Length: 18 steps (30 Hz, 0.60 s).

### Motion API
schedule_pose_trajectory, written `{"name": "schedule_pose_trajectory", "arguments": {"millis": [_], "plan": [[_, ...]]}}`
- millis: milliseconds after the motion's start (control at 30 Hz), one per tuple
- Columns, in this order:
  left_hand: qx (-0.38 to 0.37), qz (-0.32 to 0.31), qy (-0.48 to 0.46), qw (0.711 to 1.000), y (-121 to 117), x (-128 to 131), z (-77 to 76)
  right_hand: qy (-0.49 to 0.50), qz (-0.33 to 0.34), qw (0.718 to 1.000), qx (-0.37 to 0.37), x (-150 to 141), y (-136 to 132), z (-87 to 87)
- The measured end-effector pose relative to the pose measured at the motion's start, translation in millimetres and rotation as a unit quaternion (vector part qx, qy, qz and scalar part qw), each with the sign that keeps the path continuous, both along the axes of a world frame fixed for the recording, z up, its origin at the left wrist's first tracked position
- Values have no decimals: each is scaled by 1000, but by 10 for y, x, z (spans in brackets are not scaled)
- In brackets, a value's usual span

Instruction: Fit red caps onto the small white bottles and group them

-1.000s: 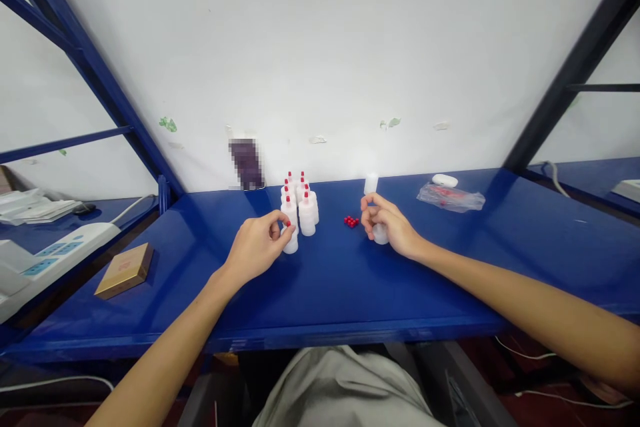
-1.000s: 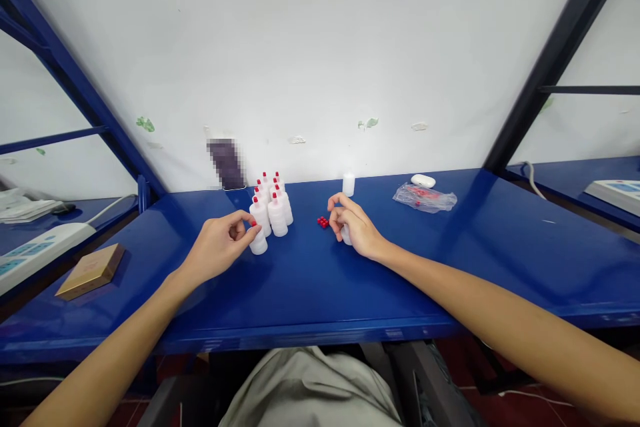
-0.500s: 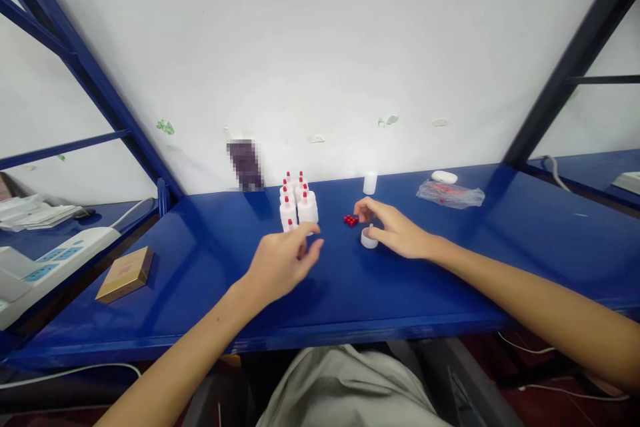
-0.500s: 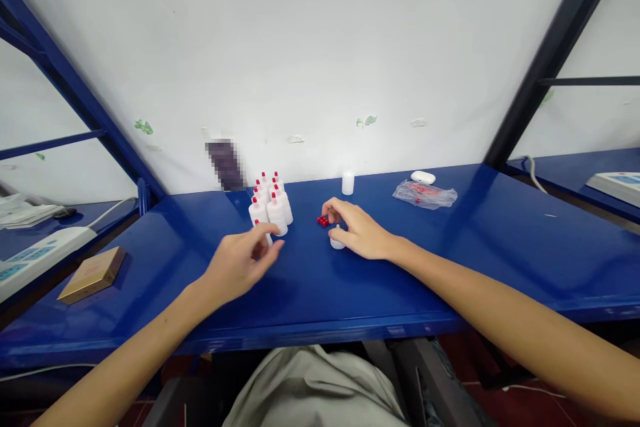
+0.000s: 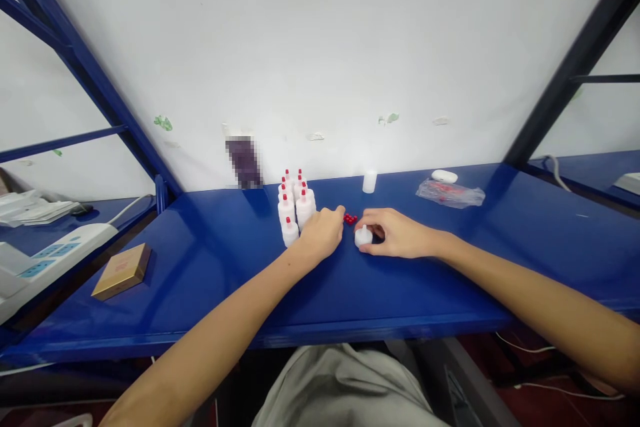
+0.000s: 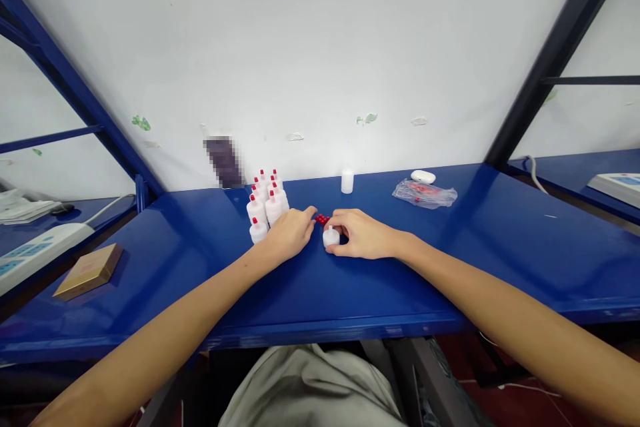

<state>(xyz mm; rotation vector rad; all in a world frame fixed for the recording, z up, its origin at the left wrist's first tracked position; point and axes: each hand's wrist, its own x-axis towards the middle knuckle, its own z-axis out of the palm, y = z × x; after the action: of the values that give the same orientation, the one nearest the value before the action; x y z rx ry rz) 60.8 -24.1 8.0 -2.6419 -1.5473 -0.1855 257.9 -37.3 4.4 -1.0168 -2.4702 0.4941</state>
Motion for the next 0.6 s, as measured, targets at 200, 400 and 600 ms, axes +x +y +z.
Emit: {"name": "schedule_pose_trajectory", "arguments": {"millis": [200,400,600], "plan": [[6,-4,1,1000,16,25,-36,49,-13,999,6,-20,-3,-5],[4,-7,-9,1000,-19,24,-23,135,-54,989,-29,-29,29,-15],[12,-16,-44,999,1,30,-56,391,-94,857,-323,44,218,-25]]}}
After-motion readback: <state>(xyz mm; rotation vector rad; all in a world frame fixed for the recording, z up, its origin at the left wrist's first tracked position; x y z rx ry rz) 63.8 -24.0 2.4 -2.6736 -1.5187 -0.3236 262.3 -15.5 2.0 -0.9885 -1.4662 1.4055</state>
